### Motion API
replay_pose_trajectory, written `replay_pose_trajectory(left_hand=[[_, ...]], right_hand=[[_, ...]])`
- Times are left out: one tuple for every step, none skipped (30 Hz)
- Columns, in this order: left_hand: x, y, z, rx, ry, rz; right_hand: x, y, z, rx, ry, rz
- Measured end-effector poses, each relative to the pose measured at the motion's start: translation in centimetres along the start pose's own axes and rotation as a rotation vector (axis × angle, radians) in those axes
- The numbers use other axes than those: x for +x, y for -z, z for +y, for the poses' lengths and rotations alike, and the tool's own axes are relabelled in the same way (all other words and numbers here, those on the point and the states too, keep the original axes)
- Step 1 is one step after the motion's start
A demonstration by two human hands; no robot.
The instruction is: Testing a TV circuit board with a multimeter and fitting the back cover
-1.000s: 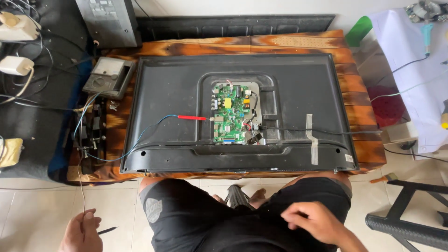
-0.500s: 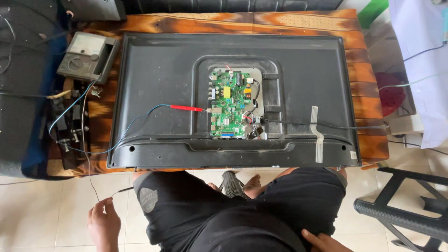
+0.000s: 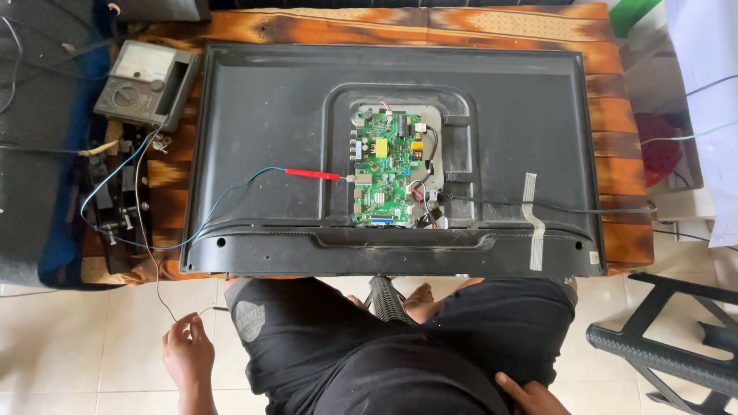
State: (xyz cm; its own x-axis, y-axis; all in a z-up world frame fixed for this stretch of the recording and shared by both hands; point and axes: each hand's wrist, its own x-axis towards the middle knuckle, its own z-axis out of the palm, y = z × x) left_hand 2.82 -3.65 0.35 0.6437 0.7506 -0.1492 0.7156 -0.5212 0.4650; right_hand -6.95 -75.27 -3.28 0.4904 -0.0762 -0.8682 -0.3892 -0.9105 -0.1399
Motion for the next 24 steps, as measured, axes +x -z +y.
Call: replay_pose_trajectory(left_hand=[[0.0, -0.2, -0.3, 0.0, 0.003, 0.013], [0.1, -0.3, -0.6, 0.001, 0.003, 0.011], [0.3, -0.5, -0.9, -0.014, 0.034, 0.008], [0.4, -0.7, -1.2, -0.029, 0.065, 0.005], [0.5, -0.7, -1.3, -0.029, 0.064, 0.005], [0.5, -0.8, -1.4, -0.035, 0.076, 0.005], [0.7, -0.9, -1.4, -0.042, 0.086, 0.006], [0.7, -0.7, -0.8, -0.043, 0.085, 0.006], [0.7, -0.4, -0.3, -0.059, 0.113, 0.0], [0.7, -0.2, 0.1, -0.075, 0.141, -0.006], [0.8, -0.1, 0.3, -0.077, 0.141, -0.005], [1.0, 0.0, 0.5, -0.088, 0.133, 0.001], [1.0, 0.1, 0.6, -0.096, 0.126, 0.007], [0.9, 0.5, 1.2, -0.096, 0.127, 0.007], [0.8, 0.9, 1.8, -0.112, 0.112, 0.022], [0.7, 1.3, 2.4, -0.127, 0.098, 0.037], [0.2, 2.0, 3.6, -0.127, 0.098, 0.037], [-0.3, 2.7, 4.8, -0.153, 0.132, 0.047], [-0.7, 3.4, 6.1, -0.18, 0.166, 0.055], [-0.6, 3.2, 5.4, -0.18, 0.166, 0.053], [-0.4, 3.1, 4.8, -0.133, 0.155, 0.024], [-0.3, 2.9, 4.2, -0.086, 0.145, -0.005], [-0.9, 3.9, 5.6, -0.088, 0.143, -0.009], [-1.6, 4.9, 7.0, 0.023, 0.124, -0.225]], right_hand=[[2.2, -2.0, 5.0, -0.37, 0.394, 0.038], [0.1, 0.1, 0.0, -0.369, 0.393, 0.036], [-2.5, 3.0, -4.8, -0.001, 0.008, -0.025], [-6.0, 6.6, -9.2, 0.384, -0.38, -0.064], [-4.7, 5.4, -7.4, 0.384, -0.381, -0.063], [-3.4, 4.2, -5.5, 0.281, -0.287, -0.088], [-2.1, 3.0, -3.7, 0.179, -0.193, -0.108], [-0.3, 1.0, -0.5, 0.18, -0.193, -0.106], [1.5, -0.9, 2.8, -0.124, 0.108, -0.017], [3.3, -2.9, 6.0, -0.417, 0.405, 0.085], [3.5, -2.7, 5.9, -0.418, 0.406, 0.087], [3.6, -2.4, 5.8, -0.383, 0.338, 0.019], [3.6, -2.3, 5.7, -0.349, 0.271, -0.05], [2.6, -1.1, 3.9, -0.349, 0.271, -0.051], [1.6, 0.0, 2.1, -0.168, 0.107, -0.116], [0.7, 1.2, 0.3, 0.018, -0.058, -0.175], [1.3, 0.3, 1.9, 0.017, -0.058, -0.175], [2.0, -0.7, 3.6, -0.156, 0.18, -0.091], [2.5, -1.6, 5.3, -0.322, 0.415, 0.002], [2.6, -1.5, 5.4, -0.321, 0.413, 0.002], [2.4, -1.4, 5.6, -0.279, 0.459, -0.011], [2.3, -1.3, 5.7, -0.236, 0.504, -0.024], [1.1, 0.1, 4.4, -0.236, 0.501, -0.021], [-0.1, 1.4, 3.1, -0.237, 0.456, -0.098]])
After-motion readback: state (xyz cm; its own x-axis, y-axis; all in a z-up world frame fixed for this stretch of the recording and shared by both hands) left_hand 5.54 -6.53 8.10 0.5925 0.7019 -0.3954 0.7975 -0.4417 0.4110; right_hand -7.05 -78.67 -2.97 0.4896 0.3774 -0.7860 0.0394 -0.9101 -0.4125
